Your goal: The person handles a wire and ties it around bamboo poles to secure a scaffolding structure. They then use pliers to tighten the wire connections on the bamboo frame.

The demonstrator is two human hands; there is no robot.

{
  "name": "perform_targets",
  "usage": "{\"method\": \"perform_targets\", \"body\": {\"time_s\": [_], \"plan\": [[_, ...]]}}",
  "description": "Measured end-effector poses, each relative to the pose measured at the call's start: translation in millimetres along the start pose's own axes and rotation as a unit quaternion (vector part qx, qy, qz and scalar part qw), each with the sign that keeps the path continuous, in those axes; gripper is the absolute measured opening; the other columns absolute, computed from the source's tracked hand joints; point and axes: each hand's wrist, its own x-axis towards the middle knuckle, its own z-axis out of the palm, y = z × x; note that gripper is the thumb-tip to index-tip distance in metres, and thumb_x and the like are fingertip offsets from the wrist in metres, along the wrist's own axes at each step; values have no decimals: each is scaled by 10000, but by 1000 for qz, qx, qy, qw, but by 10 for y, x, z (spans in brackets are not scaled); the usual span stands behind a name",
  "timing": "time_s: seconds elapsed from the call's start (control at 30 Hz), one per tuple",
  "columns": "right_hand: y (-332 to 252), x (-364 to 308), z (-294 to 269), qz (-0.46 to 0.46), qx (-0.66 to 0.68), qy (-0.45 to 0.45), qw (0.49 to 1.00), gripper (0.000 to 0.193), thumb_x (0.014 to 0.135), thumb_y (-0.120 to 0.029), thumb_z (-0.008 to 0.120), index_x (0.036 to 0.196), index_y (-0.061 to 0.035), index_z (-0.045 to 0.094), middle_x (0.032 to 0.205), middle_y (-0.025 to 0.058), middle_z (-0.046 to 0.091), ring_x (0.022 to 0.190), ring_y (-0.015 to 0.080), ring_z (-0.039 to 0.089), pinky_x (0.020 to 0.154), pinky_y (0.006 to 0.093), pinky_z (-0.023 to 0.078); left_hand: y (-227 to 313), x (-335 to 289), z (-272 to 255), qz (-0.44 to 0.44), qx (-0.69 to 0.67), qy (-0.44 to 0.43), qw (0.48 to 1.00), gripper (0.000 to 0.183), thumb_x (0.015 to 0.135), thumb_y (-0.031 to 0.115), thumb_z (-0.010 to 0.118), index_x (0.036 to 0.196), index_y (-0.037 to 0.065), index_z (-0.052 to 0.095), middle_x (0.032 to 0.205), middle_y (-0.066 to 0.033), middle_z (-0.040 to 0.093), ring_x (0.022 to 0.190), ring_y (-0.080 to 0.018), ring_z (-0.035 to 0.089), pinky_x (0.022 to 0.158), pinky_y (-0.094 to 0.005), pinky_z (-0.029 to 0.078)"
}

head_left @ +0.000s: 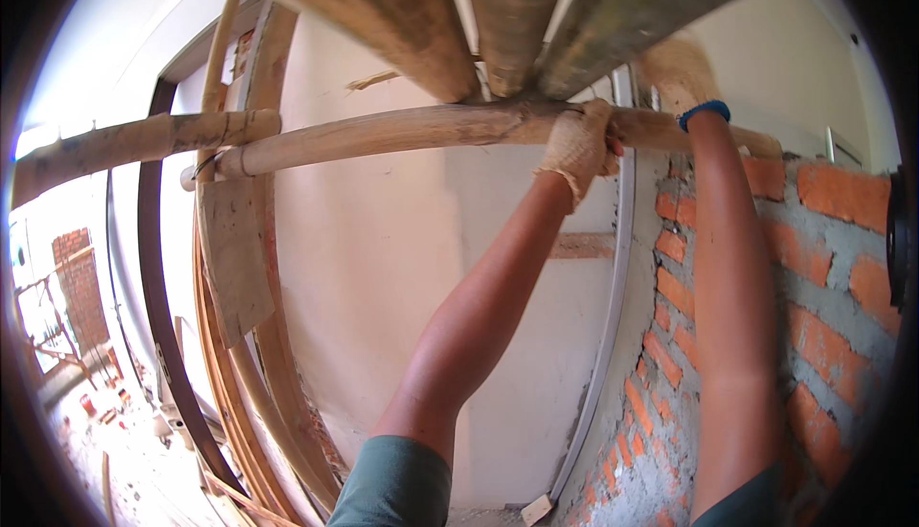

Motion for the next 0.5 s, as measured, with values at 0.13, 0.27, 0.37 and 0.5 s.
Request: {"method": "perform_targets", "body": {"time_s": [0.13, 0.27, 0.37, 0.5], "plan": [[293, 576, 272, -195, -58, 165, 965, 305, 928, -331, 644, 1042, -77, 769, 1046, 102, 769, 983, 306, 719, 861, 404, 571, -24, 20, 129, 38, -9, 0, 999, 424, 1021, 331, 489, 775, 9, 613, 584, -98, 600, 431, -198, 560, 401, -351, 448], [208, 861, 496, -178, -9, 63, 982, 308, 932, -333, 644, 1065, -80, 758, 1071, 100, 759, 1002, 302, 712, 875, 402, 566, -239, 208, 22, 157, 53, 21, 986, 427, 1018, 354, 482, 841, -8, 625, 606, -109, 627, 469, -213, 621, 439, -361, 470], [403, 803, 558, -163, -14, 20, 986, 311, 935, -335, 644, 1083, -82, 750, 1089, 98, 752, 1016, 298, 706, 885, 400, 562, -265, 100, 177, 103, -36, 5, 994, 431, 1025, 361, 487, 854, -19, 597, 654, -104, 635, 483, -200, 630, 425, -357, 466], [344, 818, 521, -162, 7, 16, 987, 317, 939, -337, 645, 1106, -85, 739, 1113, 96, 743, 1034, 294, 698, 899, 398, 557, -499, 309, 142, 272, 129, 53, 952, 388, 999, 326, 498, 864, -25, 594, 663, -116, 637, 541, -232, 647, 499, -375, 491]]}}
